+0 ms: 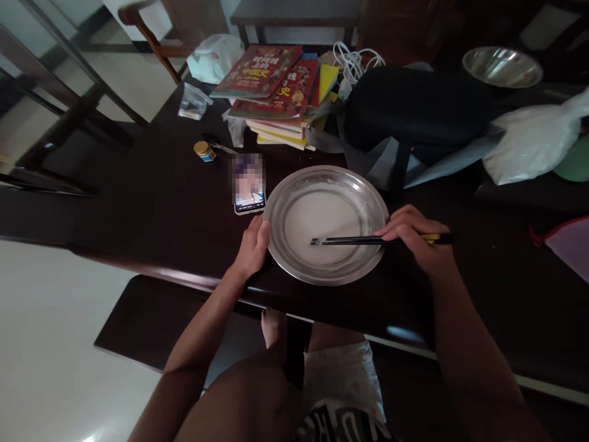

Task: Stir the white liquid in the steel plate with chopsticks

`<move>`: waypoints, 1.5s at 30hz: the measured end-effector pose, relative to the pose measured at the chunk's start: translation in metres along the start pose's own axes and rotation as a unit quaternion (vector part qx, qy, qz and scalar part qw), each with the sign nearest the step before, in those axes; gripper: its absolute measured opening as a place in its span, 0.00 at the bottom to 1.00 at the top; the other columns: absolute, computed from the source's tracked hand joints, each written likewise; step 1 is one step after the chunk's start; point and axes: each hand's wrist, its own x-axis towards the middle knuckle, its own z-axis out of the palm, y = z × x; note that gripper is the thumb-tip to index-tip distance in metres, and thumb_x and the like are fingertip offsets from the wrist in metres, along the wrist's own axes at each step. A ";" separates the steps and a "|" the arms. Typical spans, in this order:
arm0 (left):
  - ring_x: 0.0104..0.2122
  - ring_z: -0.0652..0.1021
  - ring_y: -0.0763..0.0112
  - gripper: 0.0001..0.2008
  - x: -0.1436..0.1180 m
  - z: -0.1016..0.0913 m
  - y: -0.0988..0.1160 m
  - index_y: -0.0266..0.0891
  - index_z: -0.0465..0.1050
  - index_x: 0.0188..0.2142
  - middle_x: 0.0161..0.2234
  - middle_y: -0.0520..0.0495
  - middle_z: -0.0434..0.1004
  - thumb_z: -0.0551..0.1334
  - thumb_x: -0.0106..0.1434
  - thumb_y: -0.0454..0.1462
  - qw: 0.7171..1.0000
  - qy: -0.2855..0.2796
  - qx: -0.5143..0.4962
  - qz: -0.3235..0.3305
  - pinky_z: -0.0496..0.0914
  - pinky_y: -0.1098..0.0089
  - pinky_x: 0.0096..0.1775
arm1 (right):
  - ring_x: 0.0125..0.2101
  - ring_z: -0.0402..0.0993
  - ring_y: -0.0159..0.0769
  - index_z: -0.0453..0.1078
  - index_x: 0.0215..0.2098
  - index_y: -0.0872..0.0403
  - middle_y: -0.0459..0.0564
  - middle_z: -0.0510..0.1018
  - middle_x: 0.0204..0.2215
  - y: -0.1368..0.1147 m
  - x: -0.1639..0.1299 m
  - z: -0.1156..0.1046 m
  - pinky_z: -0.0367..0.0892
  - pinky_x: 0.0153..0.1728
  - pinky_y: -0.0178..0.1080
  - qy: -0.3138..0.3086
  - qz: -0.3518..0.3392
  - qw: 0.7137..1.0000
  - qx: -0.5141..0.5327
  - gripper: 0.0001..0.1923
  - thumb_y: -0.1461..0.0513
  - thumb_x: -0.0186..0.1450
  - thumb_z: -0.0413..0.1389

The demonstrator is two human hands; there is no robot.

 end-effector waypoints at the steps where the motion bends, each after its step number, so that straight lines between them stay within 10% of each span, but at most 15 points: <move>1: 0.55 0.79 0.51 0.41 0.000 0.000 0.000 0.35 0.79 0.54 0.52 0.34 0.82 0.42 0.73 0.65 1.000 0.000 -0.002 0.001 0.71 0.52 0.60 | 0.35 0.78 0.43 0.82 0.32 0.43 0.47 0.87 0.31 0.000 0.000 0.000 0.73 0.38 0.50 -0.005 -0.008 1.000 -0.008 0.15 0.55 0.73 0.57; 45: 0.49 0.80 0.53 0.40 0.000 -0.004 0.005 0.36 0.80 0.51 0.48 0.35 0.83 0.43 0.73 0.63 1.000 0.002 0.004 0.012 0.74 0.54 0.55 | 0.34 0.77 0.42 0.82 0.32 0.43 0.46 0.87 0.30 -0.002 0.001 -0.003 0.72 0.37 0.48 0.006 -0.017 1.000 0.006 0.15 0.58 0.73 0.57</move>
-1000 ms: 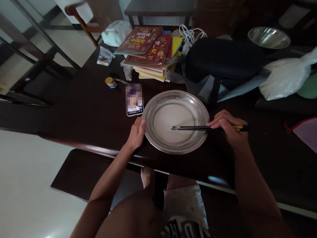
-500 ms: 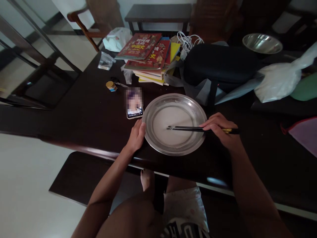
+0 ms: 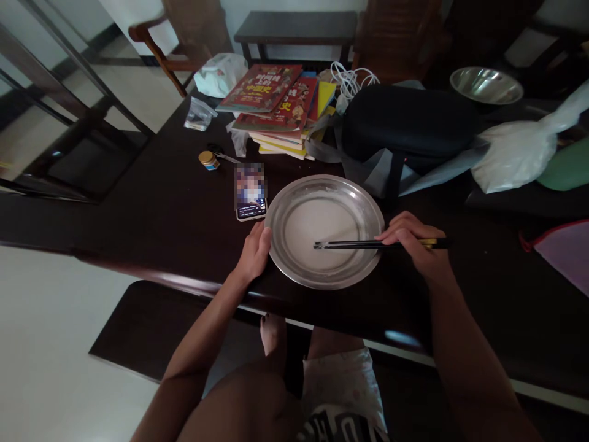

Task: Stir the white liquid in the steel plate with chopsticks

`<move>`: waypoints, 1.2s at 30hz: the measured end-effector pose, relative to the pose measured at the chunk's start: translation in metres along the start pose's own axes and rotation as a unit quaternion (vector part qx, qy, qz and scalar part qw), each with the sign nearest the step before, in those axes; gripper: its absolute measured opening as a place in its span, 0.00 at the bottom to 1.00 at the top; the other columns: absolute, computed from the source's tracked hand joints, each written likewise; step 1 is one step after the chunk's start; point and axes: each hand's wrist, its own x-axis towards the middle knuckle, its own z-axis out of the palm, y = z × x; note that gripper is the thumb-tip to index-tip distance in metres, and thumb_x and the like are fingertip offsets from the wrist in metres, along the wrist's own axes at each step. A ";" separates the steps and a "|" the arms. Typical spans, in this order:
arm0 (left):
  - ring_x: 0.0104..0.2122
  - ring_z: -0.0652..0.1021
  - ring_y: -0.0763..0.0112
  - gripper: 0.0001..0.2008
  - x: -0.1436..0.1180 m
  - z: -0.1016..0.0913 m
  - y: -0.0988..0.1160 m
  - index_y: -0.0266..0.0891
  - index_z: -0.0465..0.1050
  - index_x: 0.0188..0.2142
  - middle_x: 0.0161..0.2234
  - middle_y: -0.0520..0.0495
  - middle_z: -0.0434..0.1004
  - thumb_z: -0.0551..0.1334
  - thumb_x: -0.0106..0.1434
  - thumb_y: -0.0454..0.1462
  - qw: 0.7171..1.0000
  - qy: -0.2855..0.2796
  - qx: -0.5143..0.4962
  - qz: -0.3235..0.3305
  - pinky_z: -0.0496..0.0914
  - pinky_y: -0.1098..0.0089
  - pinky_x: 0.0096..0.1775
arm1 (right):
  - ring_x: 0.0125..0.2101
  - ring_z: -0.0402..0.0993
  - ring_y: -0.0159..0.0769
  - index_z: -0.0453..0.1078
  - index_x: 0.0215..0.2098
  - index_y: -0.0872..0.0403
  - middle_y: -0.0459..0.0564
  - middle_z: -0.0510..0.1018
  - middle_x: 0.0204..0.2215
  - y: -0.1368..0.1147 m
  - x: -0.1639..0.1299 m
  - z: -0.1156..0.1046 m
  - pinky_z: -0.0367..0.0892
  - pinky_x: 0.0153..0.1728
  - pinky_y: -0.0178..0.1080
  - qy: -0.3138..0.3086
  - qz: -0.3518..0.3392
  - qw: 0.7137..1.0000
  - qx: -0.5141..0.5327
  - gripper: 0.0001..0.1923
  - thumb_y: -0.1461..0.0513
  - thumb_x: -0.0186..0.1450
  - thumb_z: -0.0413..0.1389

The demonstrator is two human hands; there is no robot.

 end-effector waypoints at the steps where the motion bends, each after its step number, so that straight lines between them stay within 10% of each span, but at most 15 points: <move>1: 0.49 0.80 0.53 0.40 0.000 0.000 0.000 0.36 0.80 0.51 0.48 0.35 0.83 0.42 0.73 0.63 1.000 0.000 0.002 0.000 0.74 0.54 0.55 | 0.35 0.78 0.42 0.83 0.33 0.43 0.46 0.87 0.31 0.000 0.000 0.000 0.73 0.38 0.48 -0.012 0.003 1.000 -0.005 0.14 0.58 0.73 0.57; 36: 0.51 0.80 0.52 0.40 0.000 0.001 -0.002 0.36 0.80 0.53 0.50 0.35 0.83 0.43 0.74 0.63 1.000 0.002 -0.002 0.006 0.73 0.52 0.57 | 0.35 0.77 0.41 0.82 0.33 0.43 0.45 0.86 0.31 0.001 -0.002 0.001 0.72 0.39 0.46 -0.001 -0.003 1.000 0.003 0.16 0.61 0.74 0.55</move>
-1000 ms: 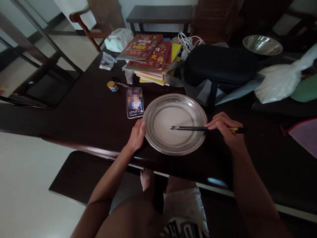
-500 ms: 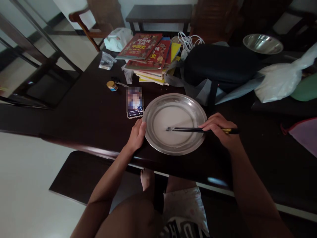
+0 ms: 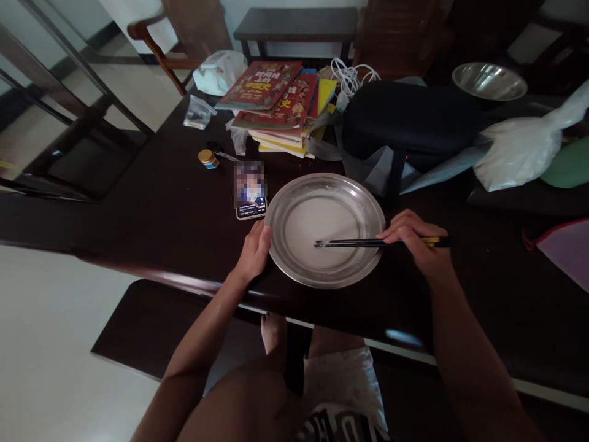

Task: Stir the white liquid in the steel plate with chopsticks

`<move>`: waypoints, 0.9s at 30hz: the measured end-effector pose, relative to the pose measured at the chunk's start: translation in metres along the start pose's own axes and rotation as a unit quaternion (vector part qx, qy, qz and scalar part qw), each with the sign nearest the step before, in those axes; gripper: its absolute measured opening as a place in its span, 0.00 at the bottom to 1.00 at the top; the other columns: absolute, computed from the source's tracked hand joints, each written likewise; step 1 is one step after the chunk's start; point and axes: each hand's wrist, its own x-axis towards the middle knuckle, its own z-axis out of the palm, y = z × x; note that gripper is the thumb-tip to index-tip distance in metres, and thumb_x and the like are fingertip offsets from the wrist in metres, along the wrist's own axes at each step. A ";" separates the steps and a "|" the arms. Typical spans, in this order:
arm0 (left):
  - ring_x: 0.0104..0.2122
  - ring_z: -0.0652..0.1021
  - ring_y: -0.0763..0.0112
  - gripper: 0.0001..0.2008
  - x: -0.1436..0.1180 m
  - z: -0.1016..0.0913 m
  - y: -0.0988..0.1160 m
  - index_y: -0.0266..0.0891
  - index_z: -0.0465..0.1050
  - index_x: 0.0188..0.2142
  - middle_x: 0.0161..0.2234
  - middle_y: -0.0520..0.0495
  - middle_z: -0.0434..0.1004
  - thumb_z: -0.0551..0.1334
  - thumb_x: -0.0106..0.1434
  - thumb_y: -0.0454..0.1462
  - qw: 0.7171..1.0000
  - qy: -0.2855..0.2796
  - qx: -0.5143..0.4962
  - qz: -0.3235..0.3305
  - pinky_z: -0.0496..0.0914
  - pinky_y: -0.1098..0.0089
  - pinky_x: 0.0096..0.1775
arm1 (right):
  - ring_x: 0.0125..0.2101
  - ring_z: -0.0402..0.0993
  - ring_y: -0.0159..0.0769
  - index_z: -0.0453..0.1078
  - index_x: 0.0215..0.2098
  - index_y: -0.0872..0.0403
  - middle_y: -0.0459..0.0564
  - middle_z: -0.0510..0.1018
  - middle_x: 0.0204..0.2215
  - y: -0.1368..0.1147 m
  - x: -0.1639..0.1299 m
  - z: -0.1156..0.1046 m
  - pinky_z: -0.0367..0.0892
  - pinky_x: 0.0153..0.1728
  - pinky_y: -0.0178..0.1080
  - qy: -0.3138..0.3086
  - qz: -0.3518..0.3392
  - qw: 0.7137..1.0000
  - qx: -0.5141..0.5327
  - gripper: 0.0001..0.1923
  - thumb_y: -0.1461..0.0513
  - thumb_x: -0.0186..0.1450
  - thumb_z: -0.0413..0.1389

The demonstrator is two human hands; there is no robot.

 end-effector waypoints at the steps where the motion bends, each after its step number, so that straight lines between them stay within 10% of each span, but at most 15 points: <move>1: 0.51 0.80 0.52 0.40 0.000 0.000 0.000 0.36 0.80 0.53 0.49 0.36 0.83 0.43 0.74 0.63 1.000 0.000 0.000 -0.001 0.73 0.52 0.57 | 0.36 0.77 0.41 0.83 0.33 0.43 0.45 0.87 0.31 0.000 0.000 0.000 0.72 0.39 0.47 -0.012 0.000 1.000 -0.004 0.15 0.60 0.74 0.56; 27: 0.50 0.79 0.53 0.41 0.000 0.002 -0.001 0.35 0.79 0.52 0.49 0.35 0.82 0.42 0.73 0.64 1.000 -0.001 0.003 -0.010 0.73 0.52 0.56 | 0.35 0.77 0.43 0.82 0.31 0.43 0.47 0.86 0.29 -0.002 0.000 -0.001 0.73 0.38 0.49 0.000 0.011 1.000 -0.001 0.16 0.57 0.74 0.56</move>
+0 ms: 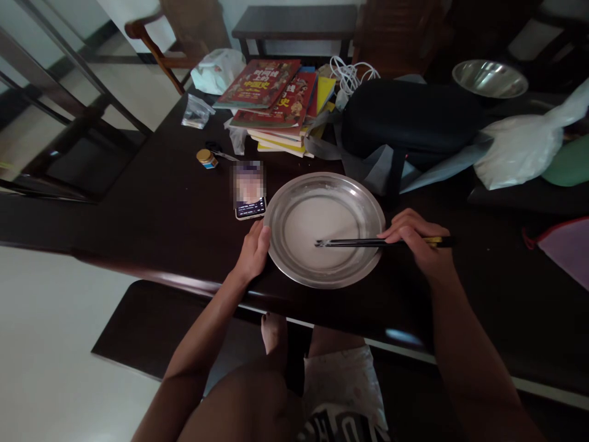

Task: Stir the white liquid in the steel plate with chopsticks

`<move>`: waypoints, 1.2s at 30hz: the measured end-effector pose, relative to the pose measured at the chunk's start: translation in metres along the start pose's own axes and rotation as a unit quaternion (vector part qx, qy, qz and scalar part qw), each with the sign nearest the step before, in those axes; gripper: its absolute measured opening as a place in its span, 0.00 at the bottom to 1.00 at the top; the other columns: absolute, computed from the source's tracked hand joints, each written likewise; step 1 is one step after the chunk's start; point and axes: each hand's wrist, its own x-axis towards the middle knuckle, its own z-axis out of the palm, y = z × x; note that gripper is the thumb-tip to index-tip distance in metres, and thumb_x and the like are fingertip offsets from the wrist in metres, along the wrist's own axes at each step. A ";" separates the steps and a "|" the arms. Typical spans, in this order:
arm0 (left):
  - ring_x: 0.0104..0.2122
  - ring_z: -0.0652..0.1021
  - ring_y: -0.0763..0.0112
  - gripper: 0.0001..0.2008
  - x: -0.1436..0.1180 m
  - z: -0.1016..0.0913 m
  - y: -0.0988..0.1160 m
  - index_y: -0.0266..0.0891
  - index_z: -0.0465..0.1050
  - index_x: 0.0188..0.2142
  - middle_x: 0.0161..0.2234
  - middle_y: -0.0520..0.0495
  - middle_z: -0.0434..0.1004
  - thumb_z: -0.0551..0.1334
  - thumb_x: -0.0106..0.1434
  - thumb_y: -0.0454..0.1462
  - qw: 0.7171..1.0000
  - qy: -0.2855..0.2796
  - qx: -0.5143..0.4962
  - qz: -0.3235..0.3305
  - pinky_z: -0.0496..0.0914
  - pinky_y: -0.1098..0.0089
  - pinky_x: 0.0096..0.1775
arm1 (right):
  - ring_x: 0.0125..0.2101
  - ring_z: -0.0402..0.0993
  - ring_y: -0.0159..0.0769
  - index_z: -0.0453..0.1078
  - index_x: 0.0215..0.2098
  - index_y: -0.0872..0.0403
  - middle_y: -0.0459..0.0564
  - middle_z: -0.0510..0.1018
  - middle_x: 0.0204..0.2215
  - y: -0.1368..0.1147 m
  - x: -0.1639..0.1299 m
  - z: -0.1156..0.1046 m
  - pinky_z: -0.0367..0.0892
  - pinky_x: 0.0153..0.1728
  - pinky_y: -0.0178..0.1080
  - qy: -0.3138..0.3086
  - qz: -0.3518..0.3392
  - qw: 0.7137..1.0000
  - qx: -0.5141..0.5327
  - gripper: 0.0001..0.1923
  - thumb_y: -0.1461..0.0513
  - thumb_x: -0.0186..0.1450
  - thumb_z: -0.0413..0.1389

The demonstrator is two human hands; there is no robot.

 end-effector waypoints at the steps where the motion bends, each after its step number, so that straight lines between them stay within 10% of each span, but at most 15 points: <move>1: 0.50 0.79 0.53 0.41 0.000 0.000 0.000 0.35 0.79 0.52 0.49 0.35 0.82 0.42 0.73 0.64 1.000 0.000 0.001 0.000 0.73 0.53 0.56 | 0.35 0.77 0.43 0.82 0.32 0.43 0.47 0.86 0.30 0.000 0.000 0.000 0.73 0.38 0.50 -0.011 0.001 1.000 -0.003 0.16 0.56 0.74 0.56; 36: 0.54 0.79 0.51 0.41 0.000 0.000 0.001 0.36 0.79 0.53 0.51 0.34 0.82 0.42 0.73 0.64 1.000 0.001 -0.006 0.002 0.72 0.51 0.59 | 0.35 0.76 0.42 0.82 0.31 0.44 0.46 0.86 0.29 0.000 0.000 0.000 0.71 0.38 0.48 0.015 -0.002 1.000 -0.002 0.16 0.58 0.74 0.56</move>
